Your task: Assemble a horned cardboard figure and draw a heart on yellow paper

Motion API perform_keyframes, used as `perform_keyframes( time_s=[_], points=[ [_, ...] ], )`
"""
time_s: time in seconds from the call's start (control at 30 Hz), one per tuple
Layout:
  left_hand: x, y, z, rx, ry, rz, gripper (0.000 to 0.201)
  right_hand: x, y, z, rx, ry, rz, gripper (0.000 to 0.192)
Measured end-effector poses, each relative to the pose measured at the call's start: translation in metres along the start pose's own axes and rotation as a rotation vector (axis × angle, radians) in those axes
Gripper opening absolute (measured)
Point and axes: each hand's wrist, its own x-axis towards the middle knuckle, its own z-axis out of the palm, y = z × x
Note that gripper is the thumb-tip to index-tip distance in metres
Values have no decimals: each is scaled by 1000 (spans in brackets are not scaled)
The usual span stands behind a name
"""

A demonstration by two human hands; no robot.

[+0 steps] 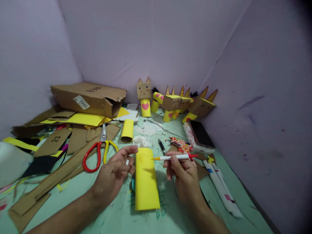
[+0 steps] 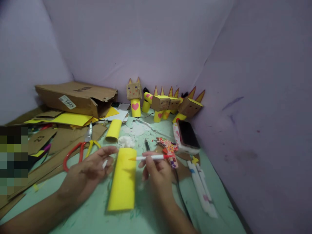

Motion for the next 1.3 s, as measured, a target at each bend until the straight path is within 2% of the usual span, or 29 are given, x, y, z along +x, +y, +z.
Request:
perform_keyframes(
  time_s=[0.07,0.1,0.27,0.5,0.73,1.07,1.23,1.3],
  points=[
    [0,3,-1,-43,-70,-44,56,-1,-1,1,15,-11,7,25],
    [-1,3,-1,-23,-78,-48,55,-1,-1,1,24,-13,11,25],
    [-2,-2,0,124,-75,-68,16,-4,-1,0,53,-9,28,25],
    [0,-9,-1,227,-121,-54,3,-12,1,0,12,-74,17,24],
    [-2,-9,4,163,-101,-57,24,-15,0,4,-54,-181,-30,19],
    [-7,-11,8,193,-86,-76,27,-17,-4,7,-51,-175,-17,21],
    [-8,-13,9,344,-83,-116,34,-18,-6,13,-62,-197,45,25],
    [-8,-14,6,455,-80,-83,36,-18,-5,16,-45,-182,98,27]
  ],
)
